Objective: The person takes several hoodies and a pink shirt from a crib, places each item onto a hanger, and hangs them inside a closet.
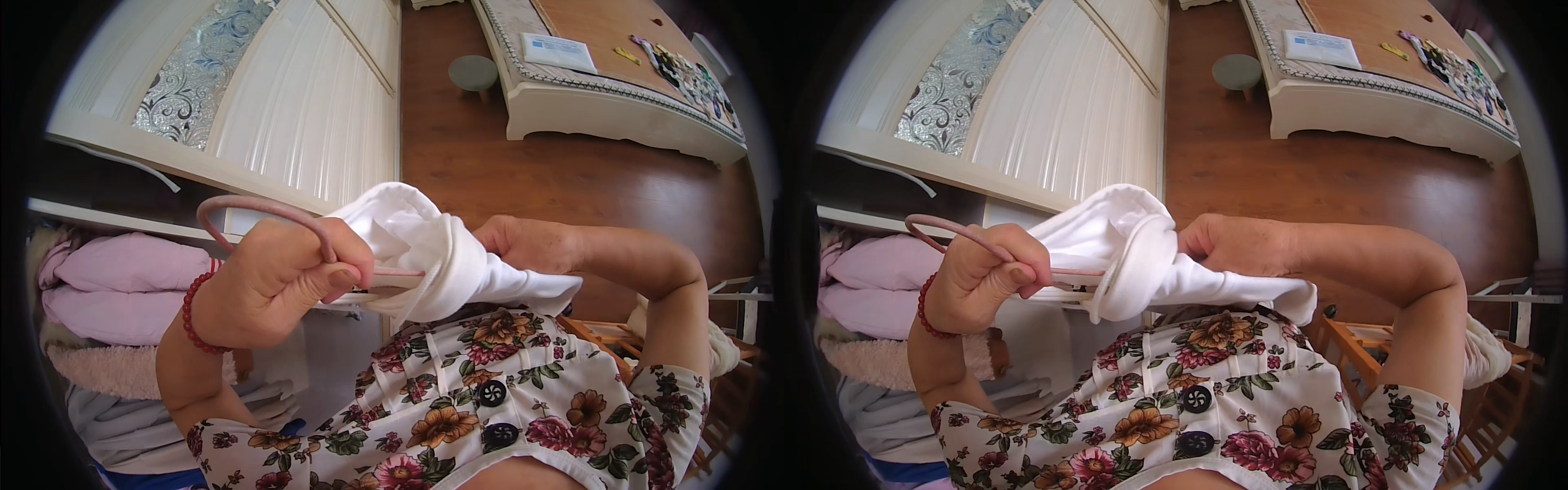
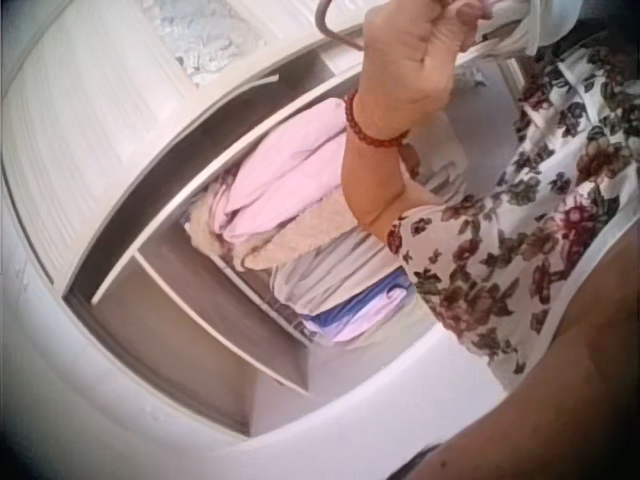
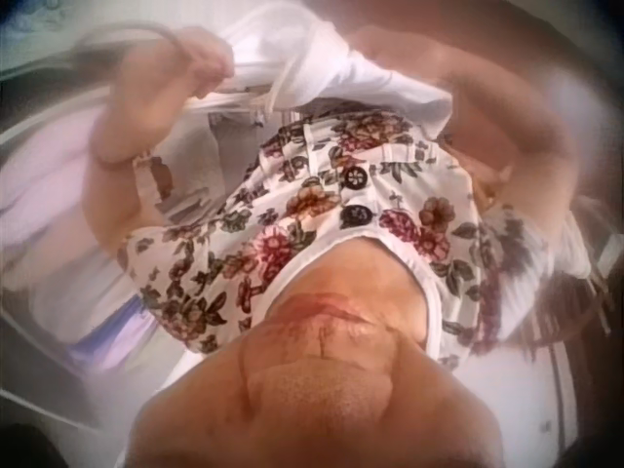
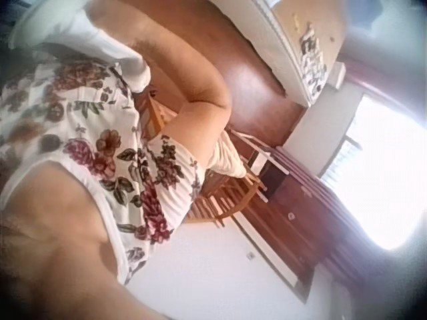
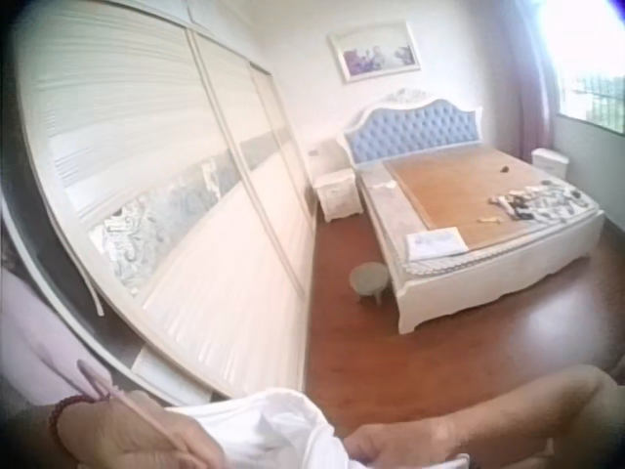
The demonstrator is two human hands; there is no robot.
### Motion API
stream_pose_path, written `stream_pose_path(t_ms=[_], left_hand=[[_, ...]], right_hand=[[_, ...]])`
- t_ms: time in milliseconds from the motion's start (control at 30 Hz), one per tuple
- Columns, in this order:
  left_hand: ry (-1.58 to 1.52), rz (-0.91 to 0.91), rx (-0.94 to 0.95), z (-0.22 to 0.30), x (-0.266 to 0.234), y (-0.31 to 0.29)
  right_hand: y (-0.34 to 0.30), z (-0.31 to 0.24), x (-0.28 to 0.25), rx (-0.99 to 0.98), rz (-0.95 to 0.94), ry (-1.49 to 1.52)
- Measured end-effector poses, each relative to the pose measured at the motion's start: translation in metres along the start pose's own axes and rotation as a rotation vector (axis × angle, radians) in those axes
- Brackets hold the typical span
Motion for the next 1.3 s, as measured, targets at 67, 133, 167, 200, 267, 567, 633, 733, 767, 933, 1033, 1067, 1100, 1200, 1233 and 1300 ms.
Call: stream_pose_path(t_ms=[67, 133, 167, 200, 267, 567, 633, 733, 767, 933, 1033, 1067, 1100, 1200, 1233, 1300], left_hand=[[-0.005, 0.005, -0.002, -0.004, 0.000, 0.001], [-0.030, 0.006, 0.028, -0.007, 0.000, 0.003], [-0.032, 0.000, 0.035, -0.007, -0.001, 0.004], [-0.037, 0.003, 0.023, -0.007, -0.003, 0.006], [-0.047, 0.003, 0.017, -0.008, -0.006, 0.009], [-0.225, 0.089, -0.011, -0.026, -0.013, 0.030], [-0.244, 0.160, -0.006, -0.028, -0.007, 0.035], [-0.222, 0.297, 0.075, -0.040, -0.001, 0.045], [-0.227, 0.295, 0.082, -0.042, -0.001, 0.047], [-0.222, 0.335, 0.136, -0.051, -0.003, 0.050], [-0.187, 0.354, 0.198, -0.051, -0.002, 0.048], [-0.171, 0.387, 0.196, -0.053, -0.002, 0.049], [-0.156, 0.420, 0.195, -0.054, -0.002, 0.050], [-0.195, 0.416, 0.186, -0.058, 0.000, 0.056], [-0.218, 0.410, 0.159, -0.060, 0.001, 0.057], [-0.217, 0.436, 0.191, -0.069, -0.001, 0.062]], right_hand=[[0.002, 0.000, -0.008, -0.025, 0.087, -0.101], [0.002, 0.000, -0.009, -0.077, 0.124, -0.084], [0.002, -0.002, -0.009, -0.132, 0.156, -0.068], [0.003, -0.004, -0.009, -0.130, 0.166, -0.068], [0.001, -0.014, -0.011, -0.116, 0.370, 0.086], [-0.033, -0.078, 0.010, -0.648, 0.420, -0.620], [-0.036, -0.081, 0.014, -0.852, 0.404, -1.069], [-0.027, -0.062, 0.022, -0.842, 0.476, -1.351], [-0.025, -0.055, 0.021, -0.836, 0.502, -1.473], [-0.028, -0.056, -0.011, -0.738, 0.624, -1.488], [-0.032, -0.052, -0.008, -0.743, 0.600, -1.406], [-0.031, -0.049, -0.004, -0.739, 0.560, -1.353], [-0.030, -0.046, 0.004, -0.674, 0.568, -1.329], [-0.029, -0.045, 0.004, -0.601, 0.583, -1.364], [-0.027, -0.044, 0.004, -0.533, 0.589, -1.365], [-0.026, -0.046, 0.003, -0.462, 0.589, -1.367]])
Point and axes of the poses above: each hand's wrist, its own y-axis towards the middle knuckle, its own x-axis out of the palm, z = x × y, the point moved 2 cm from there along y, towards the middle knuckle, and after that the axes turned 4 degrees about -x, right-handed, at the moved point
